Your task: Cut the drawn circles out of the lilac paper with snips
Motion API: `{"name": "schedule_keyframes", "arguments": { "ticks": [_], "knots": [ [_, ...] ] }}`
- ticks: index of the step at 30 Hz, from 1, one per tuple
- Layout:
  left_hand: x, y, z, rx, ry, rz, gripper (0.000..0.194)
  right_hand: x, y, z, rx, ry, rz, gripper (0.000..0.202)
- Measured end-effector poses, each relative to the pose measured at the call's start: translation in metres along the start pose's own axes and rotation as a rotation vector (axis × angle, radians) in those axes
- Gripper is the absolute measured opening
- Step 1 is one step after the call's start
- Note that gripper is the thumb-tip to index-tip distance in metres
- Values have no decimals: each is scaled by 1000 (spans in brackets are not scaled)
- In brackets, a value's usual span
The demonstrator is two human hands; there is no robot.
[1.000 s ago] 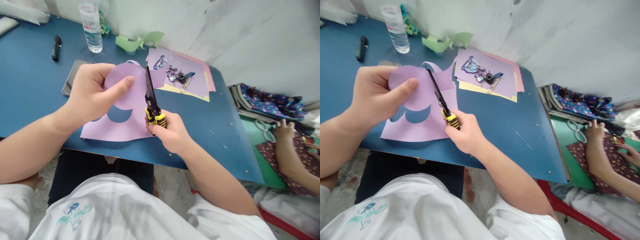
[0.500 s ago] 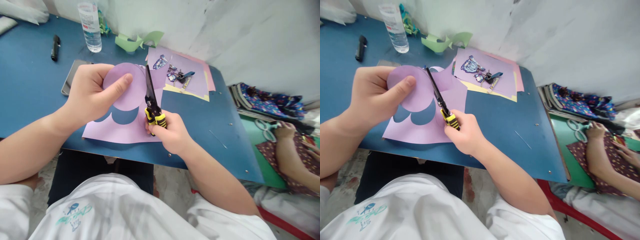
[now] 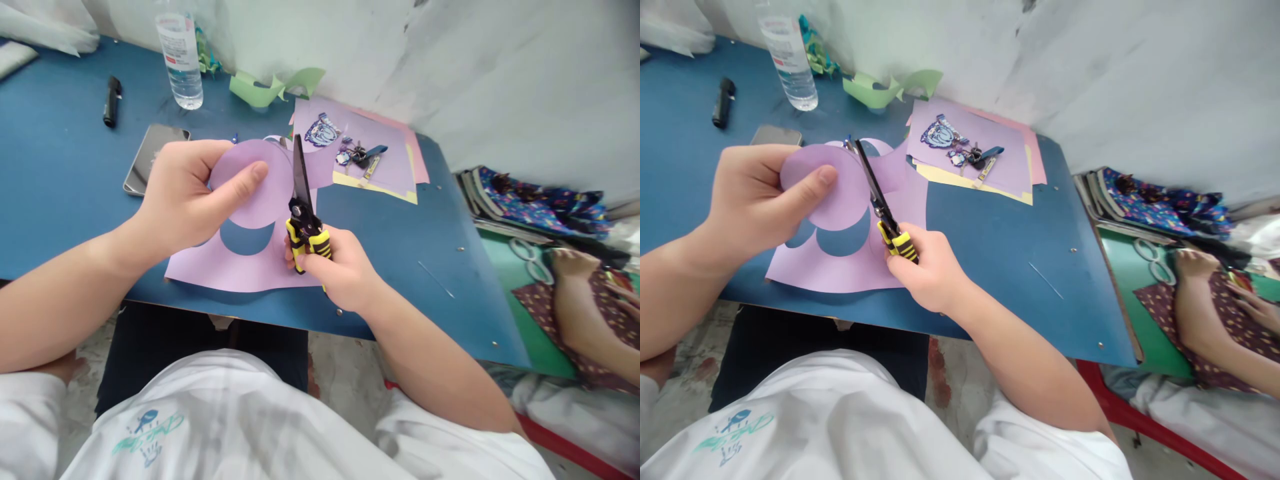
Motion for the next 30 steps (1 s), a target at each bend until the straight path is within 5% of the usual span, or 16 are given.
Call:
{"name": "schedule_keyframes", "arguments": {
  "ticks": [30],
  "knots": [
    [-6, 3, -4, -84, 123, 13, 61, -1, 2, -4, -83, -8, 50, 8]
  ]
}}
Point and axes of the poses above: each hand's wrist, its own x-axis towards the middle knuckle, its own y-axis out of the back of the hand, z = x × y, the point moved 3 cm from there along x, towards the middle knuckle, and after that the axes turned 15 degrees about -z, right-handed, at the moved point
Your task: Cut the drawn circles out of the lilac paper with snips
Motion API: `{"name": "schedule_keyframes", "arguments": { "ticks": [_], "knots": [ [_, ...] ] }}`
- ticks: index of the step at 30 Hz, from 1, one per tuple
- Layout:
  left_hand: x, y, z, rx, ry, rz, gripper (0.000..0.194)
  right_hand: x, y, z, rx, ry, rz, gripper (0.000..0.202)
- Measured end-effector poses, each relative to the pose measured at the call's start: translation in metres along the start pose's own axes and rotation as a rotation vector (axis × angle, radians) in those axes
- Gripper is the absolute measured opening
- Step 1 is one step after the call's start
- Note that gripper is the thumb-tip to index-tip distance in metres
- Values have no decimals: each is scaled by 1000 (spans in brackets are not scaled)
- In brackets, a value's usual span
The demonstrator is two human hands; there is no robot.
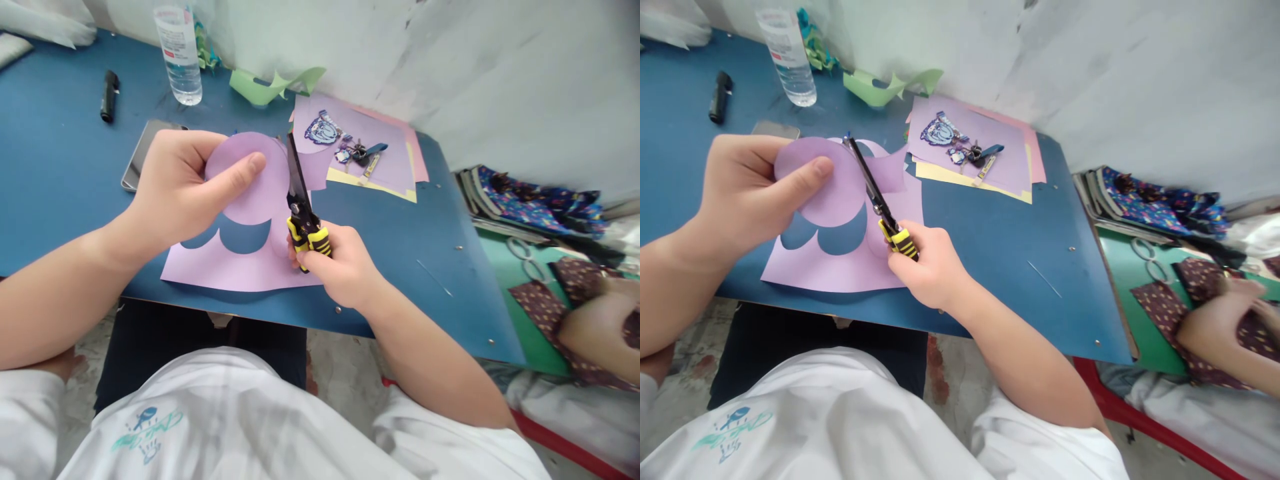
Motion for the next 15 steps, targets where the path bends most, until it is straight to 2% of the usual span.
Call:
{"name": "schedule_keyframes", "arguments": {
  "ticks": [7, 15],
  "knots": [
    [1, 2, -3, 32, -120, -11, 53, 1, 0, 0, -5, -10, 5, 11],
    [4, 0, 5, 57, -141, 17, 54, 0, 0, 3, -6, -2, 14, 8]
  ]
}}
Point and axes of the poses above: each hand's wrist, its own x-axis towards the middle knuckle, its own y-axis out of the back of the hand, z = x × y, the point moved 3 cm from there along x, towards the middle knuckle, and after that the axes turned 15 degrees about -z, right-handed, at the moved point
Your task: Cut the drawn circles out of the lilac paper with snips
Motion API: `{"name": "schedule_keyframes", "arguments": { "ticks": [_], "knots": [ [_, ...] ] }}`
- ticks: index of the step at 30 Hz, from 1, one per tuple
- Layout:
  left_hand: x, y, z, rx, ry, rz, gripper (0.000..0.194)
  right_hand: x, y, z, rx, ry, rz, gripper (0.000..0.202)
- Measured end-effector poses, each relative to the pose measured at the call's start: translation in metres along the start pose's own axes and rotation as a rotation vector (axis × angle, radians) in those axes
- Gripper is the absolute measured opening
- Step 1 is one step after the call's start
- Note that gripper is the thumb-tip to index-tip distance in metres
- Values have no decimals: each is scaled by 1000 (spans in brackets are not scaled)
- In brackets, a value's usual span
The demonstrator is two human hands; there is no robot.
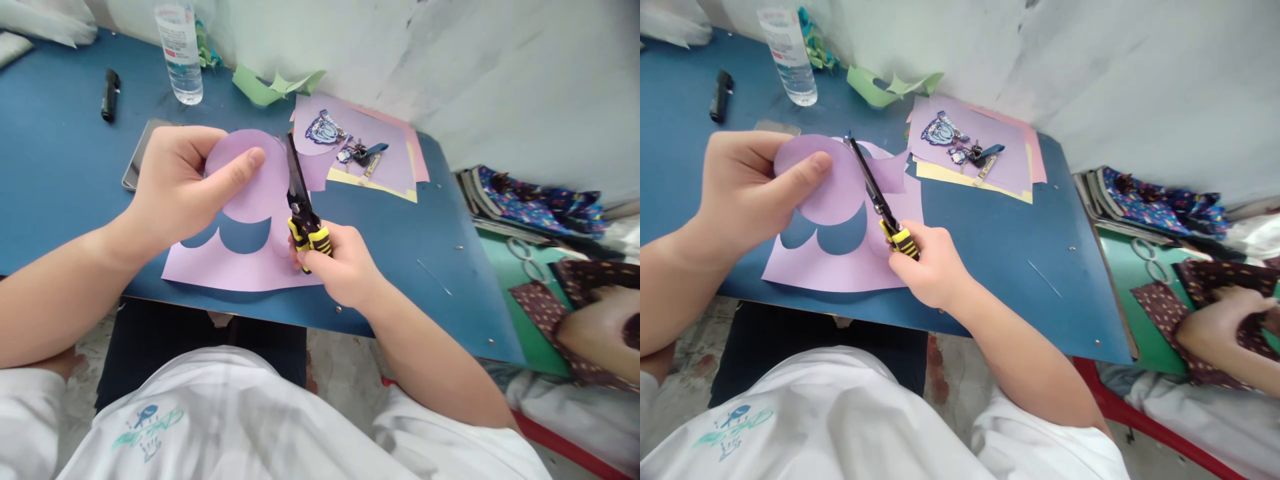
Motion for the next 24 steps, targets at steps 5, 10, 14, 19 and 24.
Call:
{"name": "schedule_keyframes", "arguments": {
  "ticks": [5, 10, 14, 19, 24],
  "knots": [
    [2, 1, 2, -1, -19, 0, 59, 0, 0, -1, -11, -2, 13, 9],
    [1, 0, 1, 1, -30, 7, 60, 0, 0, -1, -23, -14, 12, 9],
    [0, 1, -7, 6, -41, 32, 61, -1, 0, -2, -26, -9, 11, 9],
    [-1, 0, -13, 38, -54, 71, 67, -1, -1, -2, -31, 0, 4, 8],
    [-2, -1, -15, 61, -39, 105, 68, -1, 0, -2, -35, -3, 7, 8]
  ]
}}
Point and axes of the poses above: each hand's wrist, its own x-axis towards the middle knuckle, its own y-axis out of the back of the hand, z = x × y, the point moved 3 cm from there along x, towards the middle knuckle, and after that the axes turned 15 degrees about -z, right-handed, at the moved point
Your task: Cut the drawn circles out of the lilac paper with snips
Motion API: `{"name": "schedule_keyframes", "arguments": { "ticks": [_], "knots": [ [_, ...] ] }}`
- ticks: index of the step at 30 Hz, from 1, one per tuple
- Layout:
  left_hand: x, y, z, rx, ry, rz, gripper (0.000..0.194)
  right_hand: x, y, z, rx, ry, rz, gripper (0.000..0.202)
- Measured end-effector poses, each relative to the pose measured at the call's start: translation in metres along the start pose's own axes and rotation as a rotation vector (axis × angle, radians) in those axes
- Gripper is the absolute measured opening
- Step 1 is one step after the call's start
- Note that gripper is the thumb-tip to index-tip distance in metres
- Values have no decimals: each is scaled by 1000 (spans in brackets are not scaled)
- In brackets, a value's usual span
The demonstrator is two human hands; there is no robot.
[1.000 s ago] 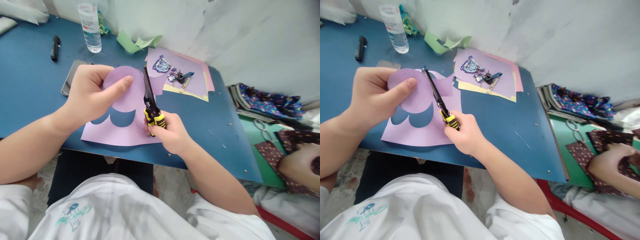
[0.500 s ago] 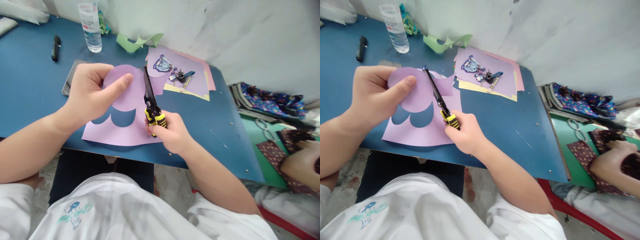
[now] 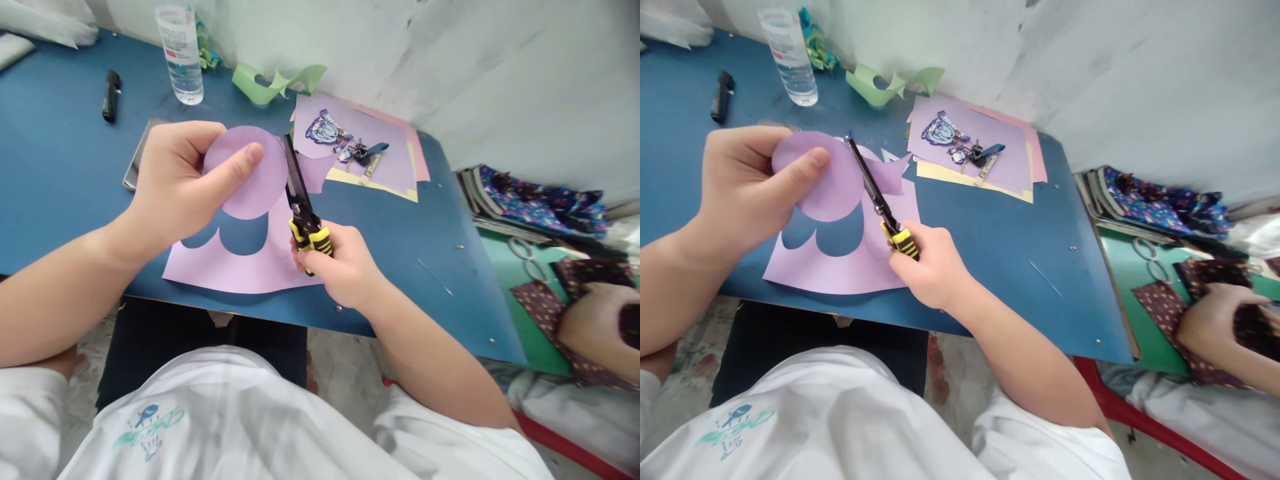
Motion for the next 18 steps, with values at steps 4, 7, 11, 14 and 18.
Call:
{"name": "schedule_keyframes", "arguments": {
  "ticks": [4, 7, 11, 14, 18],
  "knots": [
    [-1, 0, -7, 44, -19, 32, 72, 0, 0, 1, 0, 3, -2, 7],
    [0, -1, -10, 62, -49, 78, 74, 1, 0, 2, 6, 11, -5, 6],
    [3, -4, -6, 66, -88, 140, 71, 1, 0, 1, -7, 10, -3, 6],
    [3, -5, 1, 73, -77, 142, 59, 1, 0, 1, -11, 6, -4, 5],
    [3, -3, 7, 81, -64, 100, 53, 1, 0, 1, -2, 14, -9, 4]
  ]
}}
Point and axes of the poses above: each hand's wrist, its own x-axis towards the middle knuckle, its own y-axis out of the back of the hand, z = x × y, the point moved 3 cm from there along x, towards the middle knuckle, and after that the axes turned 15 degrees about -z, right-handed, at the moved point
